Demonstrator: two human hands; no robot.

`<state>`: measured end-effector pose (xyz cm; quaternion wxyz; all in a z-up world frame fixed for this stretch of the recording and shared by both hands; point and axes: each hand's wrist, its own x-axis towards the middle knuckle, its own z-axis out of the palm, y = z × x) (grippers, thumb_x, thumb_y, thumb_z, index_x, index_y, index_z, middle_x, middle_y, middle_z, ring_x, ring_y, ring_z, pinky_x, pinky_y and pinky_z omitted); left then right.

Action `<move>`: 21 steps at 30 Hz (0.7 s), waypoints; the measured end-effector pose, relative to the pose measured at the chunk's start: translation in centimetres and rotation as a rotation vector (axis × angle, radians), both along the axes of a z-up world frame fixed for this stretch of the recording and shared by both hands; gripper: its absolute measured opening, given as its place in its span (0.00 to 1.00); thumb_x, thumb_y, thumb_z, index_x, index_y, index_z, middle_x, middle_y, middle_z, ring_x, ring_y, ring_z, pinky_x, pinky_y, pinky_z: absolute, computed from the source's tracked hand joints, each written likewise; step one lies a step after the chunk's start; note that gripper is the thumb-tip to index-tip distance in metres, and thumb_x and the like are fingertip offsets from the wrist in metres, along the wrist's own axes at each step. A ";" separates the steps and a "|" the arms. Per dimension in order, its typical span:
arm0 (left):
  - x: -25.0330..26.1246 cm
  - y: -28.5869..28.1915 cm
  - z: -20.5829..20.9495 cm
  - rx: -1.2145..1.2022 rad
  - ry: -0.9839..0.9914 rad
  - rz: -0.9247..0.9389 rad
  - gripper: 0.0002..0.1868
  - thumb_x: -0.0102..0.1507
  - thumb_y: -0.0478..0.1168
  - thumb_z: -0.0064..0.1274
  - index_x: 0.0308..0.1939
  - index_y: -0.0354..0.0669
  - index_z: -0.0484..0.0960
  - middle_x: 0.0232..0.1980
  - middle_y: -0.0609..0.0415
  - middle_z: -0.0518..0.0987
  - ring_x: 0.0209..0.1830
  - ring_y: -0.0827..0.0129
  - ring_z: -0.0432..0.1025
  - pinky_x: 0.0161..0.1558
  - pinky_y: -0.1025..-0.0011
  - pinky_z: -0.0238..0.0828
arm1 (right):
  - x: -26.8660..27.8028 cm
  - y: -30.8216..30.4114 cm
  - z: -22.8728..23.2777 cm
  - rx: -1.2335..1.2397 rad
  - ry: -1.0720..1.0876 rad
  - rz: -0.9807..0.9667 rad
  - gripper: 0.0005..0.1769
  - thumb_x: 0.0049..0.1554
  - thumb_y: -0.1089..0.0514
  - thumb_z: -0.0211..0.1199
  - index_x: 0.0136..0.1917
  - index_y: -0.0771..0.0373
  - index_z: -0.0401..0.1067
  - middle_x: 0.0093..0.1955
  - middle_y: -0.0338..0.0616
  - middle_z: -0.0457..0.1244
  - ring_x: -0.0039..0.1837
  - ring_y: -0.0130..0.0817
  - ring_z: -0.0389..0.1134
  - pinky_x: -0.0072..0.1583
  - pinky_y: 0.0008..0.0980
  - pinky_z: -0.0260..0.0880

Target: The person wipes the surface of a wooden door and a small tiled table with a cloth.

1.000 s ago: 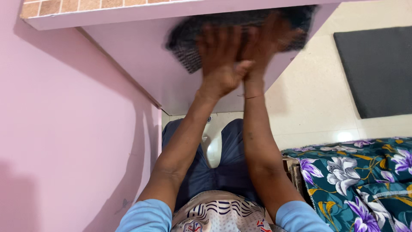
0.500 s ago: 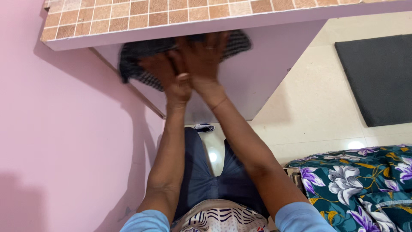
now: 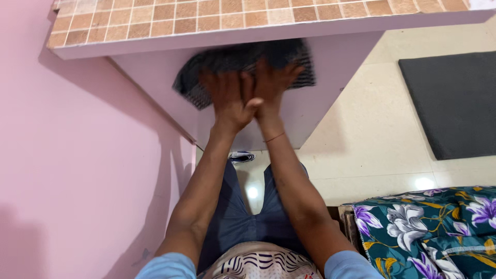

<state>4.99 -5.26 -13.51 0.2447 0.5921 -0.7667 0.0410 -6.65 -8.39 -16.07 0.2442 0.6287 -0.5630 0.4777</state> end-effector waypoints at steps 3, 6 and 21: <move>-0.9 -0.6 3.4 -0.364 0.102 -0.222 0.51 0.65 0.79 0.23 0.65 0.40 0.77 0.63 0.35 0.69 0.70 0.32 0.54 0.73 0.26 0.38 | -1.9 -0.7 2.3 0.170 -0.221 0.037 0.42 0.67 0.37 0.52 0.77 0.76 0.55 0.64 0.65 0.60 0.81 0.75 0.39 0.79 0.72 0.14; -1.1 -0.8 5.1 -0.610 0.214 -0.269 0.53 0.71 0.80 0.24 0.69 0.29 0.70 0.73 0.25 0.62 0.76 0.29 0.51 0.73 0.29 0.41 | -1.5 -0.5 4.0 -0.061 -0.218 0.060 0.42 0.72 0.35 0.46 0.81 0.73 0.47 0.75 0.67 0.54 0.84 0.61 0.43 0.81 0.69 0.12; 10.4 -3.6 -3.9 -0.593 0.167 0.059 0.52 0.69 0.78 0.15 0.85 0.48 0.34 0.88 0.45 0.29 0.87 0.46 0.22 0.83 0.39 0.15 | 8.0 0.4 5.7 0.094 0.055 0.303 0.26 0.70 0.39 0.60 0.77 0.44 0.68 0.58 0.53 0.61 0.83 0.64 0.34 0.77 0.74 0.18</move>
